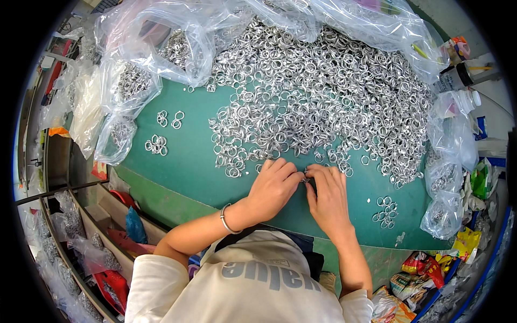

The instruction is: The person sorts through a large pile of small metal rings by hand on a green workbench, selecting individual pieces and moving them into small groups.

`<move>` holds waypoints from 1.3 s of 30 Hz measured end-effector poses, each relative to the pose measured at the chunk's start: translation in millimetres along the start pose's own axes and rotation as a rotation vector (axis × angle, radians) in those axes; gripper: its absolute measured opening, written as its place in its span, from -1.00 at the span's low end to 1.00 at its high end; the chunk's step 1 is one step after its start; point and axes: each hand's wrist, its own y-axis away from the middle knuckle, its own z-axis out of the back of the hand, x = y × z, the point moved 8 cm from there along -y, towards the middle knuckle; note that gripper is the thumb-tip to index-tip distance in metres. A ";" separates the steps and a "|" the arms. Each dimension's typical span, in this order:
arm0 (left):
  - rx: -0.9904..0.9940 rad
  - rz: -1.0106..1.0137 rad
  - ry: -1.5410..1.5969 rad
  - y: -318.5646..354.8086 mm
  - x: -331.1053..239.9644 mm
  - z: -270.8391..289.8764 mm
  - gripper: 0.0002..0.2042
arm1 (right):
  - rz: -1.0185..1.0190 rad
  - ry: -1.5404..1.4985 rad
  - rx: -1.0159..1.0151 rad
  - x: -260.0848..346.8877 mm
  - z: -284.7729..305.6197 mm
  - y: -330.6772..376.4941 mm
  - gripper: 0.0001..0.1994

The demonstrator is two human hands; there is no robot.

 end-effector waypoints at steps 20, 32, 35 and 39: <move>0.073 0.092 -0.045 18.8 3.1 -7.5 -0.69 | 0.064 0.232 -0.201 -0.3 -7.0 -38.3 -0.86; 0.078 0.114 0.016 23.4 -1.5 3.1 -0.65 | 0.016 0.325 -0.215 -3.1 2.1 -32.6 -0.93; 0.098 0.108 0.033 25.1 -6.2 -0.6 -0.64 | 0.066 0.254 -0.195 6.3 1.5 -32.4 -0.86; 0.124 0.134 0.030 27.3 -9.5 -10.2 -0.64 | 0.184 0.234 -0.080 17.8 -17.9 -37.2 -0.78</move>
